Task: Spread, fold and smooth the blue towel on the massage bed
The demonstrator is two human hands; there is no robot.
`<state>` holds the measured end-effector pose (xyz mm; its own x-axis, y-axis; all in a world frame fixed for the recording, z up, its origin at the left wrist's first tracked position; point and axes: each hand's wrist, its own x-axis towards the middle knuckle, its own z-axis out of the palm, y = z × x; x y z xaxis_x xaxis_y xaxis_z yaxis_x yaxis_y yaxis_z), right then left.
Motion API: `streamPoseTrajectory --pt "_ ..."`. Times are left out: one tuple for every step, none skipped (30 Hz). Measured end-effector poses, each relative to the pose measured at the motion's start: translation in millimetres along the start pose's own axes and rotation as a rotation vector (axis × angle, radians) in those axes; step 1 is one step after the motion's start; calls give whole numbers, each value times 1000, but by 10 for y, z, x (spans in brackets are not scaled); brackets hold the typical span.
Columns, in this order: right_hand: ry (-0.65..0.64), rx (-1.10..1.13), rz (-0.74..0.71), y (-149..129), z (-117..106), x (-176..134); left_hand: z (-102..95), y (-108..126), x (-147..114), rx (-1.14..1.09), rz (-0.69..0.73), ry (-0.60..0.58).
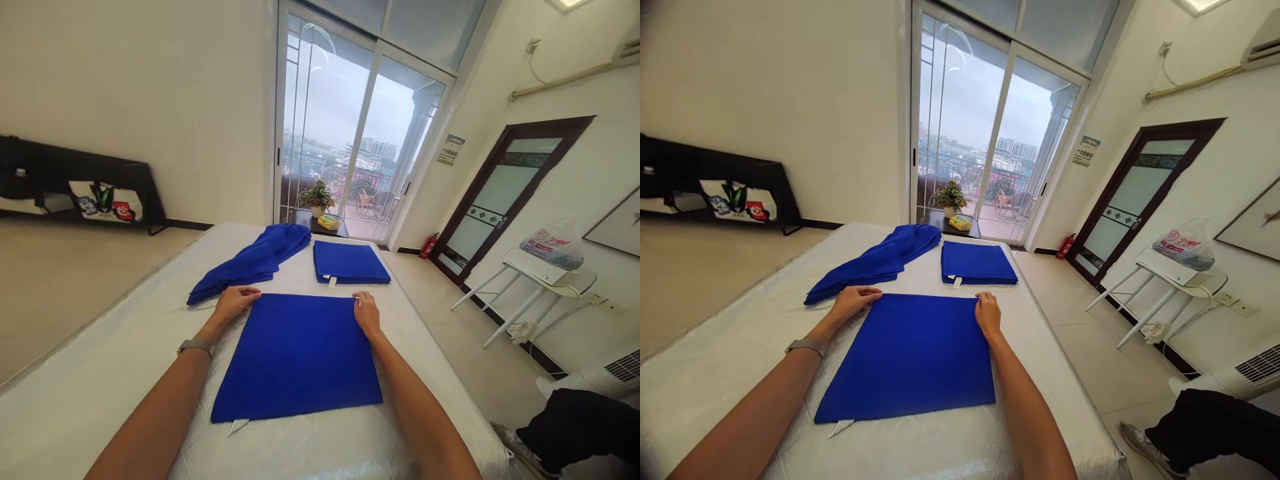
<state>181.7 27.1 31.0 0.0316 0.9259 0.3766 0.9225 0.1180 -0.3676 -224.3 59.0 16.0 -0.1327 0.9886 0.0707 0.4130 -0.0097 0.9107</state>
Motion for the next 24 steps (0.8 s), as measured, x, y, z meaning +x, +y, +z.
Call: streamPoseTrajectory --pt "-26 -4 -39 -33 -5 -21 -2 -2 2 5 3 -3" --pt "-62 -8 -75 -64 1 -42 -6 -4 4 15 5 -7" --pt "-107 -16 -99 -93 17 -64 -10 -5 4 31 8 -11" --pt "-158 -29 -107 -119 41 -86 -16 -4 1 49 10 -10" --pt "-210 -44 -100 -140 70 -108 -21 0 -4 70 14 -3" --pt "-257 -58 -81 -156 100 -129 -26 7 -12 90 17 7" --pt "-296 -69 -57 -168 127 -148 -31 17 -21 109 18 15" --pt "-324 -76 -34 -176 147 -163 -34 29 -29 127 18 23" --pt "-343 -79 -16 -181 161 -173 -36 42 -36 143 18 27" --pt "-354 -80 -6 -184 168 -180 -37 53 -40 158 16 29" --pt "-360 -81 -1 -186 169 -182 -38 62 -42 174 15 29" --pt "-364 -83 1 -186 165 -182 -38 68 -41 188 14 30" --pt "-369 -85 3 -185 160 -180 -38 71 -37 201 14 34" --pt "-377 -87 4 -181 155 -177 -38 71 -33 209 15 36" --pt "-388 -89 3 -176 150 -175 -39 68 -29 214 14 38" --pt "-403 -90 0 -169 147 -173 -40 64 -26 217 12 39" --pt "-420 -88 -4 -160 144 -173 -41 60 -26 218 8 39" --pt "-435 -85 -9 -152 141 -174 -42 57 -28 218 4 37" --pt "-445 -82 -14 -144 138 -176 -43 56 -34 217 3 36" --pt "-448 -78 -18 -138 134 -179 -42 57 -43 215 5 34" --pt "-444 -74 -21 -135 129 -184 -42 60 -55 212 10 32" --pt "-436 -70 -22 -135 123 -189 -40 65 -67 209 20 29" --pt "-425 -66 -22 -137 117 -194 -39 72 -79 208 31 27" --pt "-416 -62 -23 -141 112 -199 -39 81 -89 208 40 26"
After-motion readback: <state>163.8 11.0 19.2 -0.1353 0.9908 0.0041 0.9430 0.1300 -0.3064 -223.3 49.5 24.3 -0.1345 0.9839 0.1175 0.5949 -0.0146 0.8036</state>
